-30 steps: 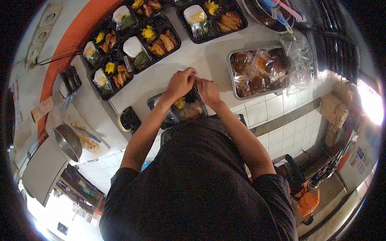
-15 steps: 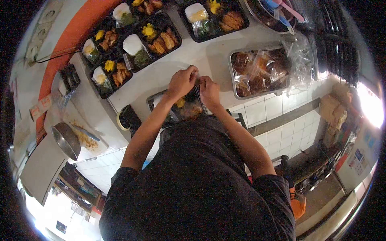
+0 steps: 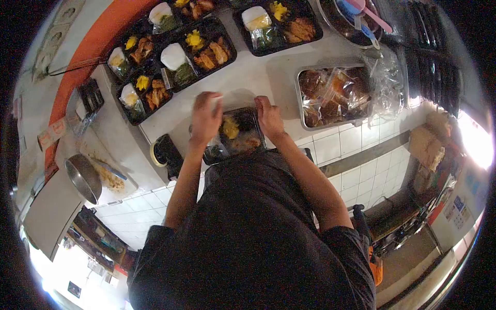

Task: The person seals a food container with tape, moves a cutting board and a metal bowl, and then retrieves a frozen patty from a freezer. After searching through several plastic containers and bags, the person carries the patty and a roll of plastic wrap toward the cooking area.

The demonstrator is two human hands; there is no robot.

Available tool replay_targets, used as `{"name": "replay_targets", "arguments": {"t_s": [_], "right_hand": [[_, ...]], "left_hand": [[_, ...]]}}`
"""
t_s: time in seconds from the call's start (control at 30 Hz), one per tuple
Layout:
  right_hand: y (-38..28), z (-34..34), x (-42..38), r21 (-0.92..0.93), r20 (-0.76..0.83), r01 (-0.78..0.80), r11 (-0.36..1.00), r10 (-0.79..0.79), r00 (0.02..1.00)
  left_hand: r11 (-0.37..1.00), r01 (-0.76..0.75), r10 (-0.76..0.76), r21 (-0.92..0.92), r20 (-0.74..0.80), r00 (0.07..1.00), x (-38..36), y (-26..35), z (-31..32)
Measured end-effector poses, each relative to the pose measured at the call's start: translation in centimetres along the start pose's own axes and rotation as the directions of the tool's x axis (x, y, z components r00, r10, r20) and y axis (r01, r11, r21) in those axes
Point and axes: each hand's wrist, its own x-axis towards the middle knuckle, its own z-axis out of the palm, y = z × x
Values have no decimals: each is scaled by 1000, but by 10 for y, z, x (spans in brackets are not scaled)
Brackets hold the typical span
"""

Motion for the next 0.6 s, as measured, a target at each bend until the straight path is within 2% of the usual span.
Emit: {"name": "replay_targets", "arguments": {"t_s": [0.03, 0.07, 0.13, 0.17, 0.23, 0.3, 0.37, 0.5, 0.57, 0.6], "right_hand": [[-1, -1, 1, -7, -13, 23, 1000, -23, 1000], [-2, -2, 1, -14, -26, 47, 999, -47, 999], [-2, -7, 4, 20, 30, 9, 1000, -10, 1000], [-3, -7, 5, 49, 84, -30, 998, 26, 996], [-6, -8, 6, 51, 94, -45, 998, 40, 995], [-7, -6, 4, 42, 94, -68, 997, 64, 994], [-3, -3, 3, 95, -93, 65, 993, -56, 994], [-15, -8, -5, 152, -89, -5, 988, 19, 996], [-28, -15, -13, 160, 42, -1, 987, -5, 999], [-26, -14, -14, 160, 40, -2, 987, -5, 999]], "left_hand": [[996, 40, -31, 79, -101, 994, -15, -8, -18], [995, 44, -35, 85, -102, 994, -33, -16, -32], [952, 295, -281, 87, -143, 949, -69, -32, -47], [947, 308, -292, 93, -154, 944, -83, -37, -46], [822, 489, -501, -291, 38, 864, -102, -47, -43], [845, 431, -459, -317, -16, 888, -107, -55, -40], [823, 438, -465, -363, 13, 885, -101, -53, -41], [825, 466, -478, -319, 46, 877, -96, -47, -48], [854, 479, -484, -204, 27, 875, -95, -40, -49], [855, 477, -482, -205, 28, 876, -96, -40, -47]]}}
